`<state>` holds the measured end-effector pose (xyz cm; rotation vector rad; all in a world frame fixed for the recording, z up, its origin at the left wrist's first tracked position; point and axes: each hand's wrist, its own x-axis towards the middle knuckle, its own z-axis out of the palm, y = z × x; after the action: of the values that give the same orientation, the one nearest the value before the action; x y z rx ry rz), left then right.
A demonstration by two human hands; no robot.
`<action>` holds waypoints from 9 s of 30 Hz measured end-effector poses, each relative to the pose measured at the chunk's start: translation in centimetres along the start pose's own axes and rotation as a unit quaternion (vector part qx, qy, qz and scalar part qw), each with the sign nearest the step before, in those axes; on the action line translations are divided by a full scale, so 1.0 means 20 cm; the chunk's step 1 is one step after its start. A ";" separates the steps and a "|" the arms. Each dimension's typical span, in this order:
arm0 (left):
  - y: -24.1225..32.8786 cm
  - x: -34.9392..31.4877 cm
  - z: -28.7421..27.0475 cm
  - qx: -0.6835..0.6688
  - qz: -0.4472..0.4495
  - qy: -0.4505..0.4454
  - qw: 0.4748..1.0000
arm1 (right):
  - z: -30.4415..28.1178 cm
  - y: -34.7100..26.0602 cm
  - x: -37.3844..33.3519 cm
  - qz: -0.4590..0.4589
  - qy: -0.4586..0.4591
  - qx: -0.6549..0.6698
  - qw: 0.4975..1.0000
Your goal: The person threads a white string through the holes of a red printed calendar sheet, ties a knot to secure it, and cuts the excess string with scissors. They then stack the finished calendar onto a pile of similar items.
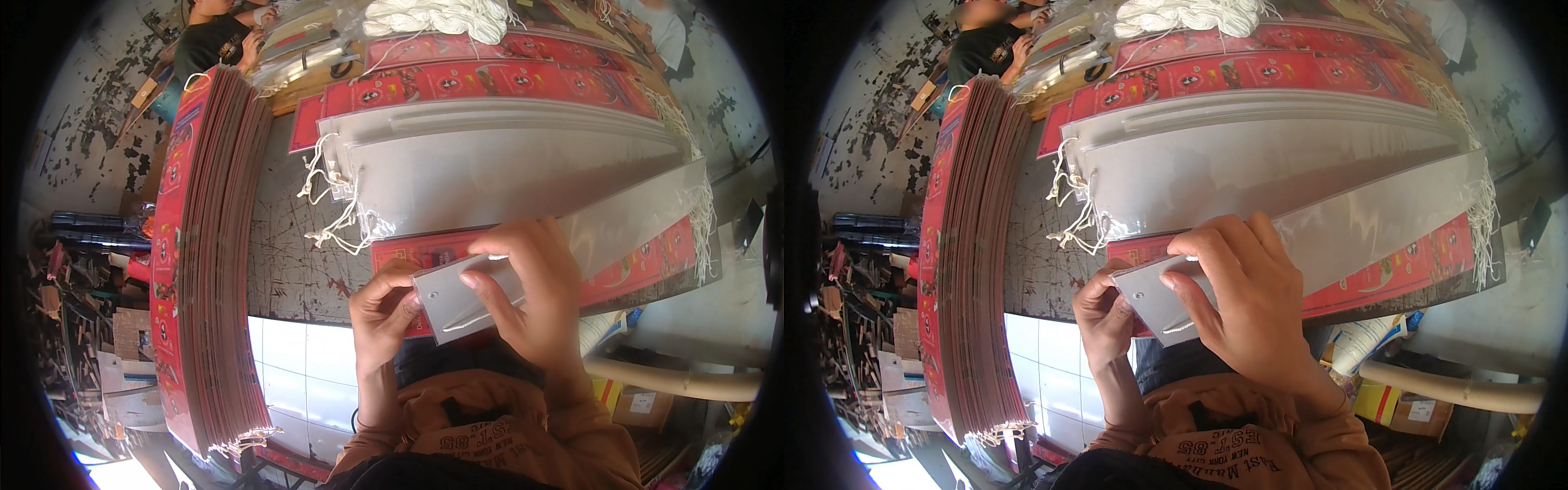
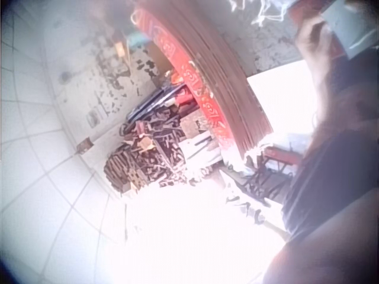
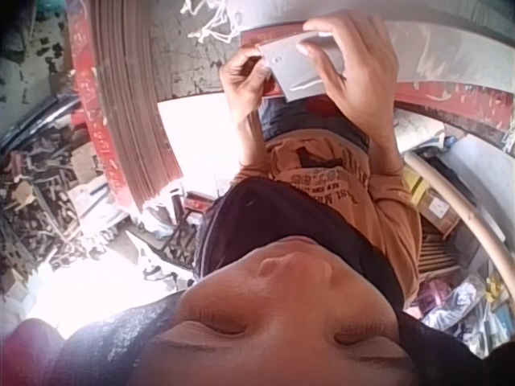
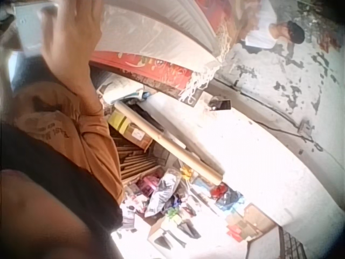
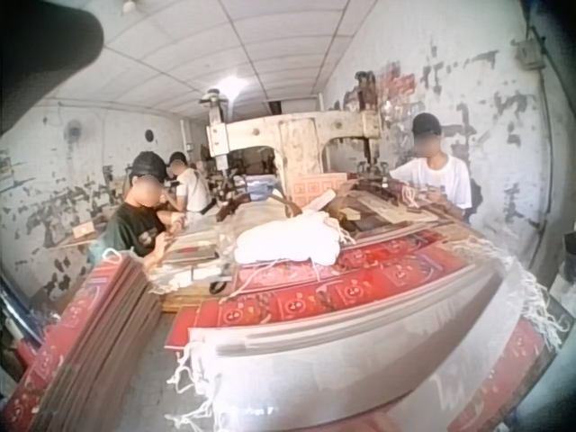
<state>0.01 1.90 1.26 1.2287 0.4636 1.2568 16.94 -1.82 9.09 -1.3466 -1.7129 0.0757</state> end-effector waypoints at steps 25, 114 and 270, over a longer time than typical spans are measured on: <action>-0.01 0.00 0.05 0.028 0.073 0.021 0.997 | 0.00 0.00 0.00 0.005 -0.019 0.008 1.000; -0.01 0.02 0.06 -0.004 -0.090 0.137 0.986 | 0.18 -0.15 -0.02 -0.365 -0.320 -0.200 0.851; -0.04 0.05 0.10 0.059 -0.020 0.164 0.984 | 0.26 0.18 -0.19 -0.226 -0.116 0.082 0.964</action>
<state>2.44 2.07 1.59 1.1070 0.8091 1.4199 15.92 -1.06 1.90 -0.8264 -2.1239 0.1148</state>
